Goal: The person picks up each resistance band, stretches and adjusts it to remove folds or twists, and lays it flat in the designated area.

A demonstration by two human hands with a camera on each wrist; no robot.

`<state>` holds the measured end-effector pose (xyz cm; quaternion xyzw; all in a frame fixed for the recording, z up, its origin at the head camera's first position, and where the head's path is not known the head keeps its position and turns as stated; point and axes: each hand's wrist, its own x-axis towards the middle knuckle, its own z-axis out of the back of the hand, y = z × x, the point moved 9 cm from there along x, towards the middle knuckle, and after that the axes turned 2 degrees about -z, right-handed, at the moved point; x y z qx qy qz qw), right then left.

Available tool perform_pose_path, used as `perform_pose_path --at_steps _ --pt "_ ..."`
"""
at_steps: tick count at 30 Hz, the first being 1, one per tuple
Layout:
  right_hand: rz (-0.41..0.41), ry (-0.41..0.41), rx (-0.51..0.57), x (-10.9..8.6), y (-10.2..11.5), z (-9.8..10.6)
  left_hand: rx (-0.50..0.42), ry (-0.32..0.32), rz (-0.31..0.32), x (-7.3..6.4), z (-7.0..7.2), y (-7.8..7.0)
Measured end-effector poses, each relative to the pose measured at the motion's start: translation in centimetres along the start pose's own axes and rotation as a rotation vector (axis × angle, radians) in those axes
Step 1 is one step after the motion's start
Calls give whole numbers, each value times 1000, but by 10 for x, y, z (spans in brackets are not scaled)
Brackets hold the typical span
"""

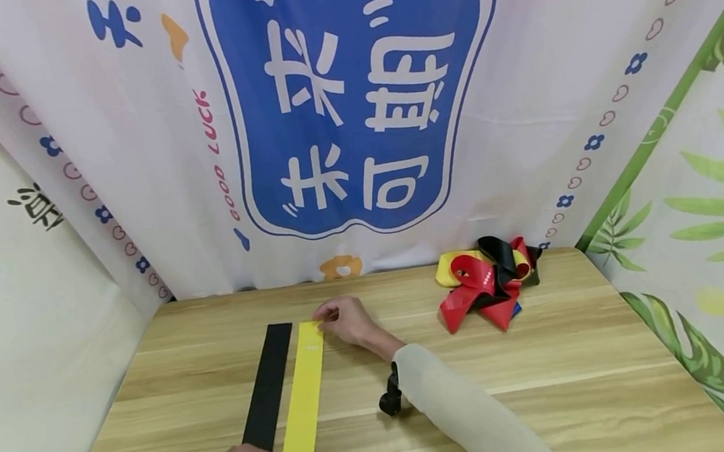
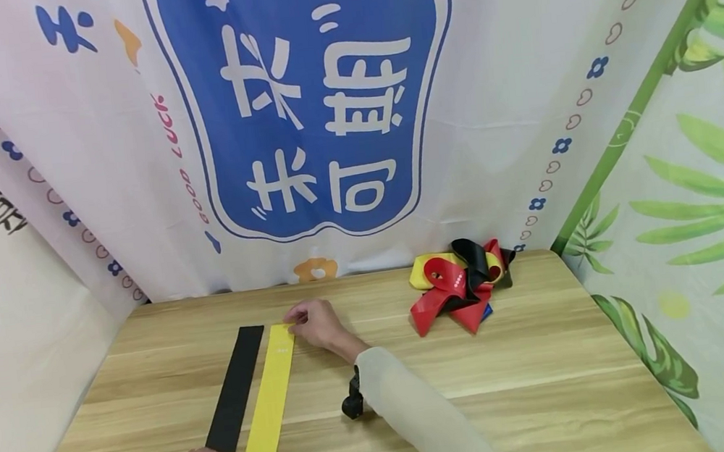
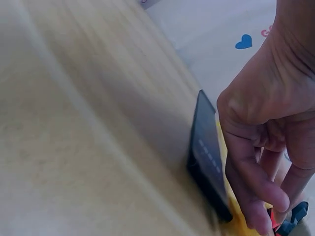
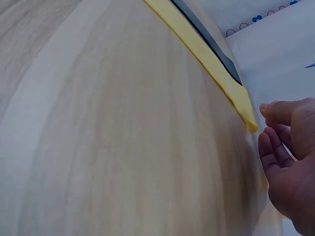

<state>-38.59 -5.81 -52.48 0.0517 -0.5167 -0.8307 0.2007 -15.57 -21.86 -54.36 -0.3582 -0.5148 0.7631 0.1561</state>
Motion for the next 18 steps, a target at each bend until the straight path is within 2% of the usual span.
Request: perform_pose_path --at_steps 6,12,18 --pt "-12 19 54 -5 3 12 25 1 -26 5 6 -16" --pt "1 42 94 -12 13 23 57 -50 1 12 13 -27" --pt "29 74 100 -21 25 34 81 -94 -23 22 18 -38"
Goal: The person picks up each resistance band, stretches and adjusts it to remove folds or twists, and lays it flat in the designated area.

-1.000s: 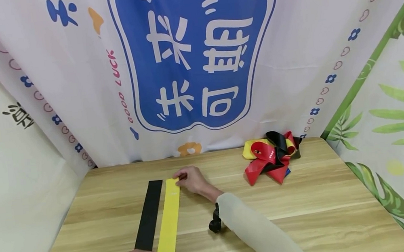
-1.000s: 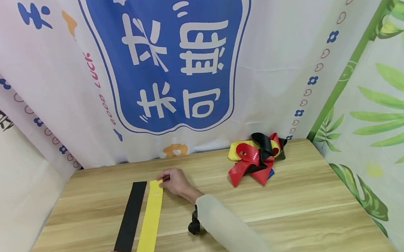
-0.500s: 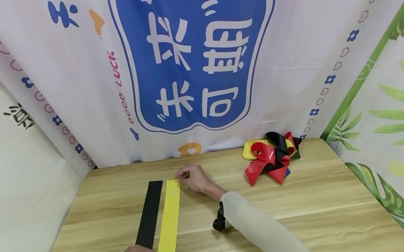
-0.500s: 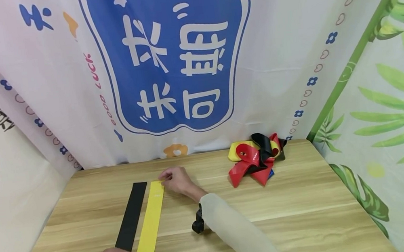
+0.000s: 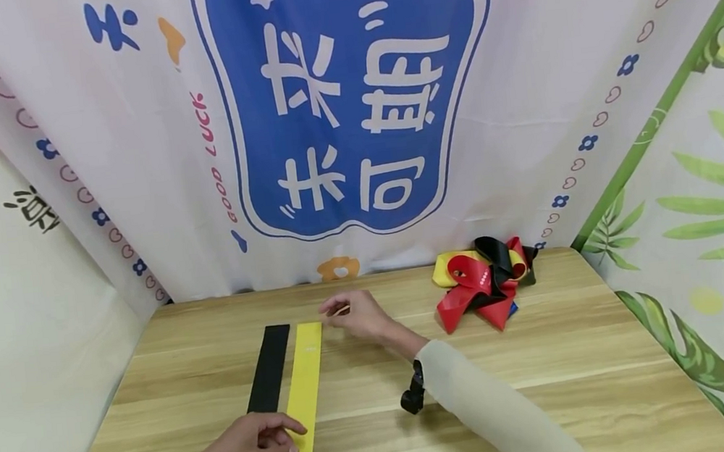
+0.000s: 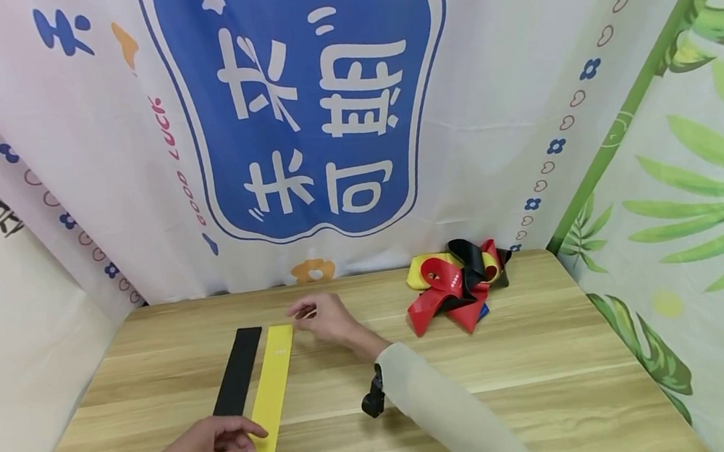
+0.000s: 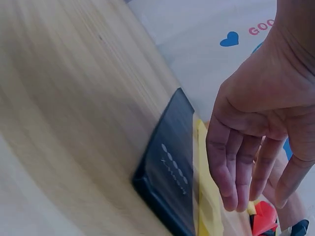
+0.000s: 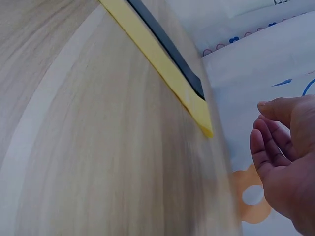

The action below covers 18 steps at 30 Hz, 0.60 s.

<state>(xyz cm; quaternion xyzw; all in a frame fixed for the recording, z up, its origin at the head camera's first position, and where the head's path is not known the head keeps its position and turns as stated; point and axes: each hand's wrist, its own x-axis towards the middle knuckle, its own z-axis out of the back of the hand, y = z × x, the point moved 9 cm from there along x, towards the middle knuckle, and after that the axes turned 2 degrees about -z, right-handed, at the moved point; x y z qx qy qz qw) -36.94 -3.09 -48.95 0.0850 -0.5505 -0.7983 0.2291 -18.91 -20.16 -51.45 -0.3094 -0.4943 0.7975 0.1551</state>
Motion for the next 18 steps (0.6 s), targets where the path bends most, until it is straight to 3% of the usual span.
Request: perform_pose_path --at_steps 9,18 --pt "16 -25 -2 -18 11 25 42 -49 -103 23 3 -21" --pt "1 -39 -3 -37 9 54 75 -136 -109 40 6 -42"
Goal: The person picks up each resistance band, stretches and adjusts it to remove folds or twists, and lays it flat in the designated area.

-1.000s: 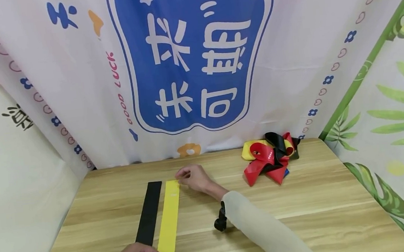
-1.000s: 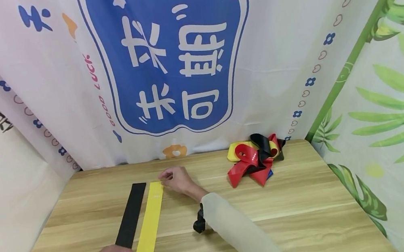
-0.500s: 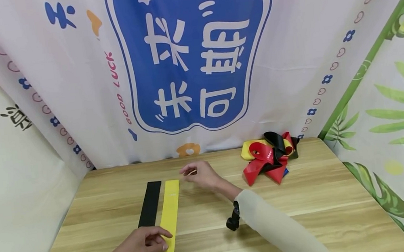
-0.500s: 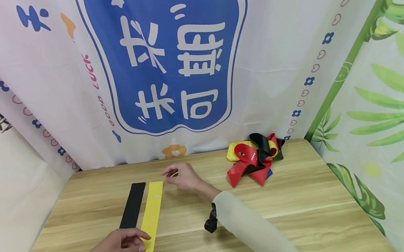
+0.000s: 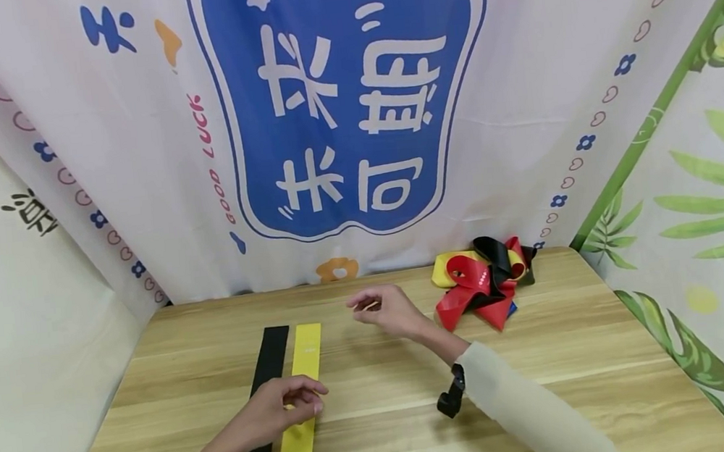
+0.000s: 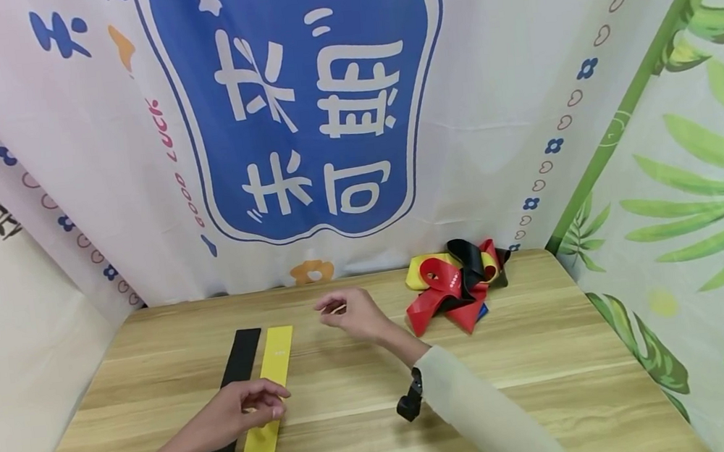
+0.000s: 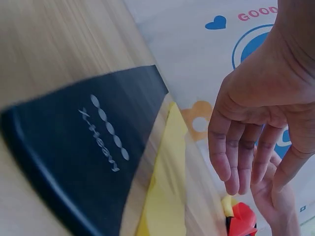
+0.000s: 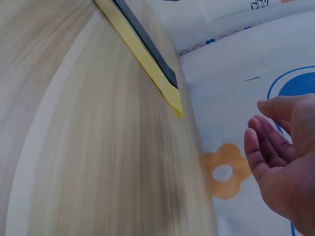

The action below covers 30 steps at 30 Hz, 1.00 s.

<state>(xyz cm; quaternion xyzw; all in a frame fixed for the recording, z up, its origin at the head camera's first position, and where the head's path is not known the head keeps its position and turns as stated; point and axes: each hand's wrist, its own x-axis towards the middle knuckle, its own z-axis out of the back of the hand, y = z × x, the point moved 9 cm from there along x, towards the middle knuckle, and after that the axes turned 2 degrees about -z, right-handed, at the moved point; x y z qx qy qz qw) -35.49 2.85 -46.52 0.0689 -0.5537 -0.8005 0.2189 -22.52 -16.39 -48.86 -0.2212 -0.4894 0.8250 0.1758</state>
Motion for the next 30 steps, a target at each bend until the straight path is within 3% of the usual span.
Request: perform_pose_path --at_steps 20,30 --pt "-20 -49 -68 -39 -19 75 4 -139 -70 36 0 -16" --pt "-21 -73 -126 -52 -28 115 -81 -175 -127 59 -8 -33"
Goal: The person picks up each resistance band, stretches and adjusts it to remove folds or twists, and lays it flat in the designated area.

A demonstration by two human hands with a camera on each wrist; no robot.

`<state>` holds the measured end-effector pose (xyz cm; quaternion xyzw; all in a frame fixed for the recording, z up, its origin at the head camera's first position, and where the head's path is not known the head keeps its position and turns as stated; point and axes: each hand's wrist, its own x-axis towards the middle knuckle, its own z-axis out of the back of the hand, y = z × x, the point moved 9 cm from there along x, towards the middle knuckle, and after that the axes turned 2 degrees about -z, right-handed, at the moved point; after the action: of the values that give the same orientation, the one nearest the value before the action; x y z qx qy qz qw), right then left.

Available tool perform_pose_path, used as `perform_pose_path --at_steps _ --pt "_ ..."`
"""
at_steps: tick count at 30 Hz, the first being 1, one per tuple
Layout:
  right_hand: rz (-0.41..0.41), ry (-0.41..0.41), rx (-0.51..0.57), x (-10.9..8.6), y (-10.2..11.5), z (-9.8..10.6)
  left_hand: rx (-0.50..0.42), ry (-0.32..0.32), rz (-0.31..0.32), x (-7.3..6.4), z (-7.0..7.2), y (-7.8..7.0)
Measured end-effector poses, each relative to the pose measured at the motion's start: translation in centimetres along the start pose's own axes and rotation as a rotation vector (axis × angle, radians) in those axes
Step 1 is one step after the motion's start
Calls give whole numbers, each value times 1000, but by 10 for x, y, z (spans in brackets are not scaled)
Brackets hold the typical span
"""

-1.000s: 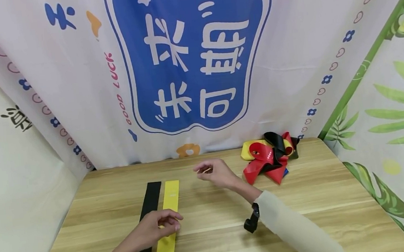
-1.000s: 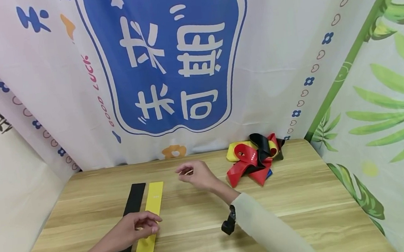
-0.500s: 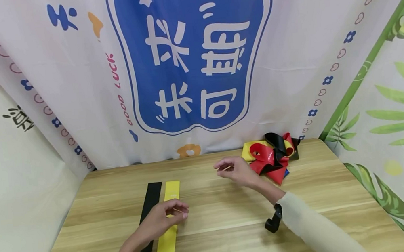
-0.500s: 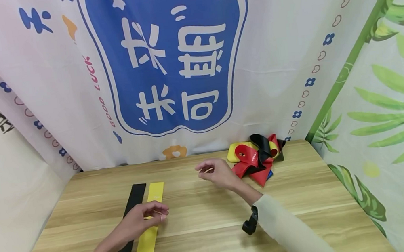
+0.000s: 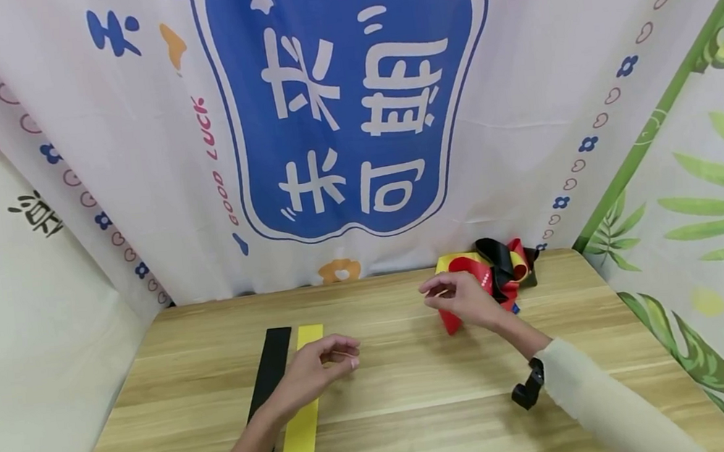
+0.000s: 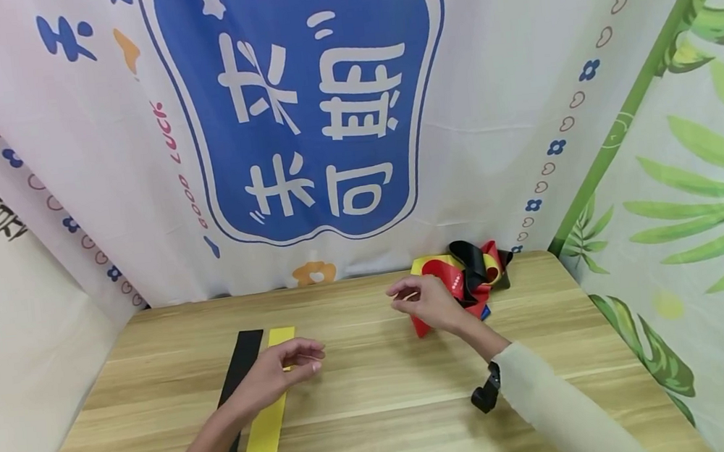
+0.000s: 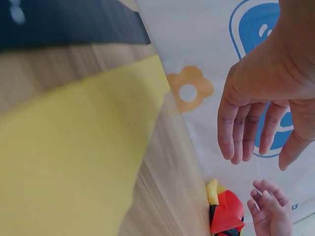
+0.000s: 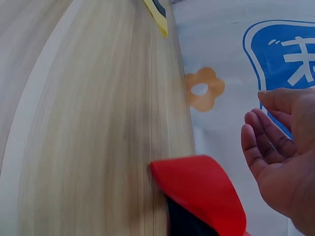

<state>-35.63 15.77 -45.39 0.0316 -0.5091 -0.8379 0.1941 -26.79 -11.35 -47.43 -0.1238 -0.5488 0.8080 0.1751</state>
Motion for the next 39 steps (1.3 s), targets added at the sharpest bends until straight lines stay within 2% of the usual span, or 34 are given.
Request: perform_pose_path --at_steps 6,11,16,26,32,39 --pt "-11 -8 -57 -5 -4 19 -9 -53 -9 14 -8 2" --pt "-3 -37 -115 -10 -10 34 -4 -63 -2 26 -17 7" --pt "-7 -80 -183 -12 -17 48 -16 -87 -17 39 -27 5" --pt "-13 -177 -306 -17 -34 71 -152 -99 20 63 -50 8" --pt "-34 -248 -265 -18 -43 83 -168 -103 36 80 -70 6" --pt "-55 -276 -221 -14 -50 92 -157 -105 48 95 -90 -4"
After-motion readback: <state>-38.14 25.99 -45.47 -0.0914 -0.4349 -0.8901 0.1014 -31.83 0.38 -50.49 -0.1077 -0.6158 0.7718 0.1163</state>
